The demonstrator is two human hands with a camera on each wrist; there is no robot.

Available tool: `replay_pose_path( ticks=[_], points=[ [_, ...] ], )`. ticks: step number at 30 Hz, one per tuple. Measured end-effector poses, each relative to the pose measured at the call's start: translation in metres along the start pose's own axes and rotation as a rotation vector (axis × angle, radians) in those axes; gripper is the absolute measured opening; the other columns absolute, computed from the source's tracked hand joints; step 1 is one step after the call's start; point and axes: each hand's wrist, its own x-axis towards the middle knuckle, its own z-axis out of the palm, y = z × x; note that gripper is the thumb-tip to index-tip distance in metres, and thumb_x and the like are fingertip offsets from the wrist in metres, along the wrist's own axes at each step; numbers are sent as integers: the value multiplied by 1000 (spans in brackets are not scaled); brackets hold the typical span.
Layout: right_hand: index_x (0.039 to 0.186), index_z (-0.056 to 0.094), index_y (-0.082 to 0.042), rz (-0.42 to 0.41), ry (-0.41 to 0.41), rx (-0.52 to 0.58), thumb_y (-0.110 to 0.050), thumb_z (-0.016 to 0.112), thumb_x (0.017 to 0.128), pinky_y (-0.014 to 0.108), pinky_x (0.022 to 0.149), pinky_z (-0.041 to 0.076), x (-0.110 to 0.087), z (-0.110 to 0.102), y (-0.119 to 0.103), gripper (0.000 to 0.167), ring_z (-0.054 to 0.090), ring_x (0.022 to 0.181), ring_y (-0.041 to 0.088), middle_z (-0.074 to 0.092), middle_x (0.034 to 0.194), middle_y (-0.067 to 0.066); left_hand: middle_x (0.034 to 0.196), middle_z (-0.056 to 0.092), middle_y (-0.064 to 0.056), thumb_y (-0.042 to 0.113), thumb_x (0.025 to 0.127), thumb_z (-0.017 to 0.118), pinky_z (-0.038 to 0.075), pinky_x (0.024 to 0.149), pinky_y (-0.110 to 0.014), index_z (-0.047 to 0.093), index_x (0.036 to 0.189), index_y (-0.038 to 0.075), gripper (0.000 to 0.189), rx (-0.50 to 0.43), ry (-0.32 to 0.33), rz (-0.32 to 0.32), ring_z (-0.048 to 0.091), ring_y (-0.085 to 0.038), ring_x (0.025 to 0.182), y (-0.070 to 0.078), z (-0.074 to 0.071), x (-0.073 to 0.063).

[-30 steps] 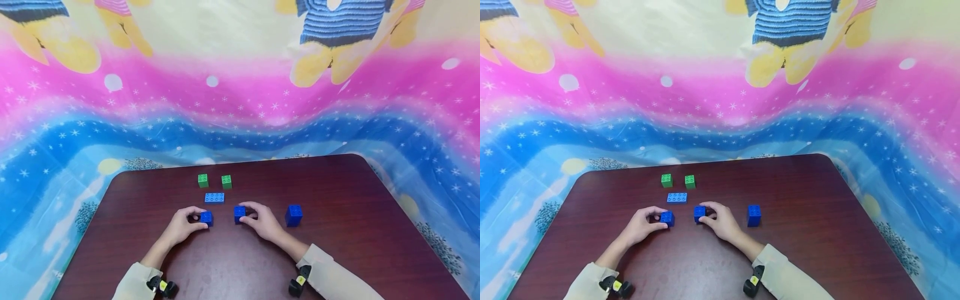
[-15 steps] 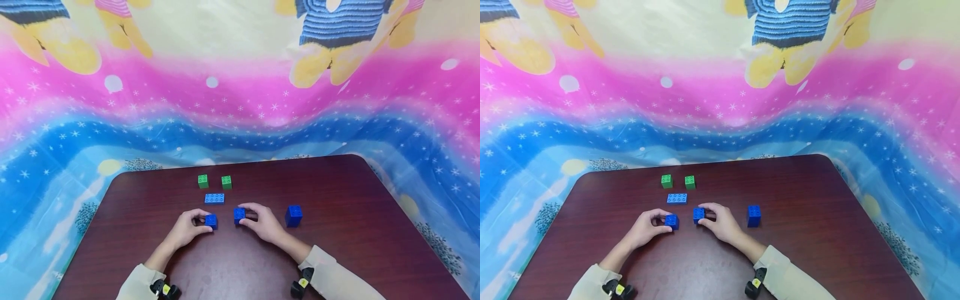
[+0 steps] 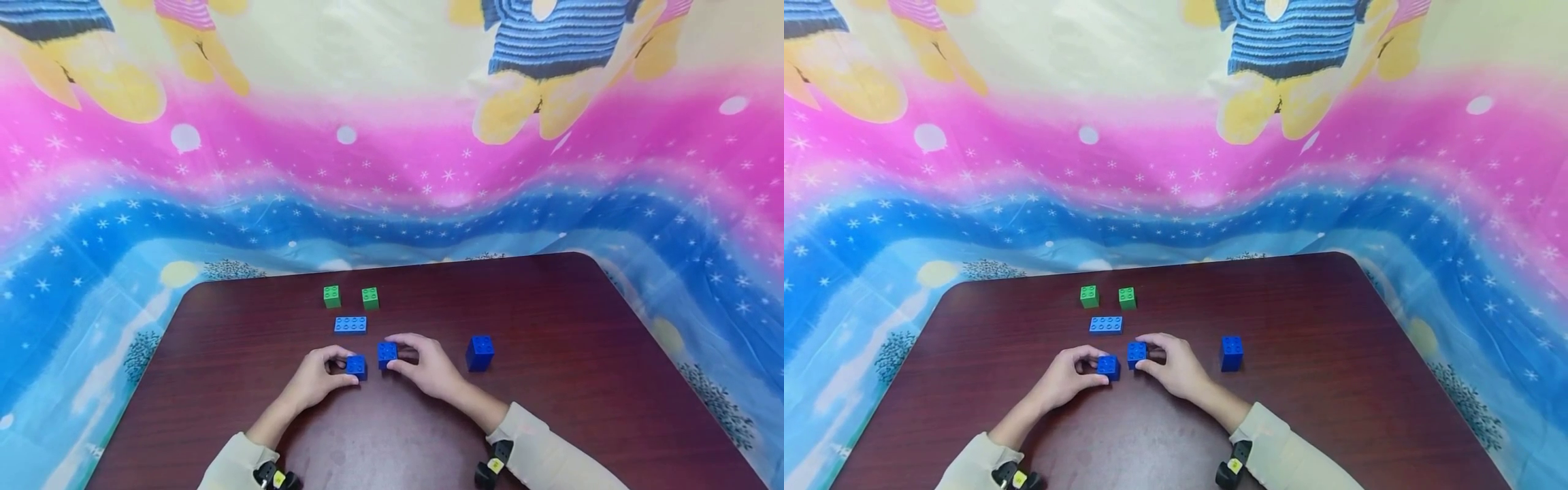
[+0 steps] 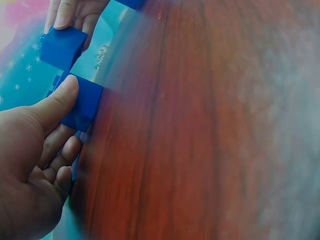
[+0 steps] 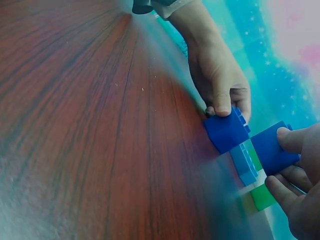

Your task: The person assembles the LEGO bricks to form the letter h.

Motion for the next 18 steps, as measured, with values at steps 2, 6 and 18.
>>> replay_pose_path(
  ticks=[2, 6, 18],
  points=[
    [132, 66, -9, -4, -3, 1, -13, 76, 93, 35, 91, 56, 0, 0, -1, 41, 70, 111, 25, 66, 129, 12, 94, 71, 4, 19, 78, 90, 53, 73, -25, 75, 107, 15, 33, 5, -2, 10, 64, -14, 87, 2, 2, 0],
    [132, 66, -7, -30, -5, 19, -12, 75, 93, 36, 92, 56, -1, 1, -3, 41, 70, 111, 26, 66, 128, 13, 96, 72, 4, 19, 79, 89, 54, 77, -27, 75, 108, 14, 32, 11, -21, 46, 66, -15, 89, 5, 6, 0],
    [132, 65, -1, -57, -23, 105, -8, 76, 92, 42, 92, 56, -3, 4, -9, 42, 70, 109, 30, 67, 125, 15, 97, 72, 8, 22, 78, 91, 54, 83, -28, 76, 106, 16, 33, 41, -40, 82, 66, -11, 90, 11, 17, 2]
  ],
)
